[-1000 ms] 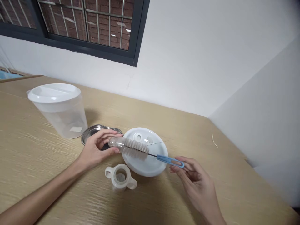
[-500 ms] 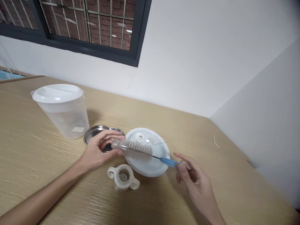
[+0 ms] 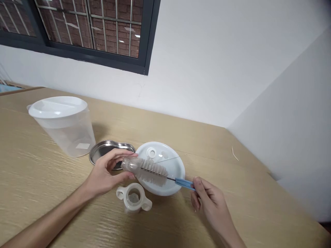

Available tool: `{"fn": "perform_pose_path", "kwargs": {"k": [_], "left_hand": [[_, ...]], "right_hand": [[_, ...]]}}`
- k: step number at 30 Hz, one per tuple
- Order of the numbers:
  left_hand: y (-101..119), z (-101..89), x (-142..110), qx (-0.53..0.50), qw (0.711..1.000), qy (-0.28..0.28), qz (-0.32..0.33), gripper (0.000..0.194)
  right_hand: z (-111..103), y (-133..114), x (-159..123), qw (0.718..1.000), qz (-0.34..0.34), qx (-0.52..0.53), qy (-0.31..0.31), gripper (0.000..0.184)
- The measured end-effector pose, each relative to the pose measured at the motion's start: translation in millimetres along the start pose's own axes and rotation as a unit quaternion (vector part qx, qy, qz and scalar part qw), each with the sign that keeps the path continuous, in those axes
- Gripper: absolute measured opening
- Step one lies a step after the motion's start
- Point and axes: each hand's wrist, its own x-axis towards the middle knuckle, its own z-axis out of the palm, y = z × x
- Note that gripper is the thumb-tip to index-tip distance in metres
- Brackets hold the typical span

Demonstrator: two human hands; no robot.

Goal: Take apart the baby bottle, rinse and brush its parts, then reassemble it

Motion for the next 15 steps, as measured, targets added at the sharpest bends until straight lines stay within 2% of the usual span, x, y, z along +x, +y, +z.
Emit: {"fn": "perform_pose_path", "kwargs": {"k": [3,7,12,15], "left_hand": [[0.6,-1.2,2.5,0.003,1.0,0.009,-0.003,0.05],[-0.2,-2.3,5.8,0.001,0.999,0.026,-0.023,0.049],[-1.0,-2.8,6.0,-0.036,0.999,0.026,-0.023,0.05],[-3.8,-1.4,2.4,-0.05,0.998,0.007,-0.025,0.05]], "right_hand": [[2.1,-1.1,-1.9,0.999,-0.043,-0.019,0.024,0.036],[6.3,-1.9,-2.6,0.991,-0.093,-0.038,0.089,0.041],[5.0,0.7,-1.3,0.989,-0.112,-0.067,0.07,0.032],[1.3,1.5,-1.0,0.992,-0.083,-0.084,0.043,0.035]]}}
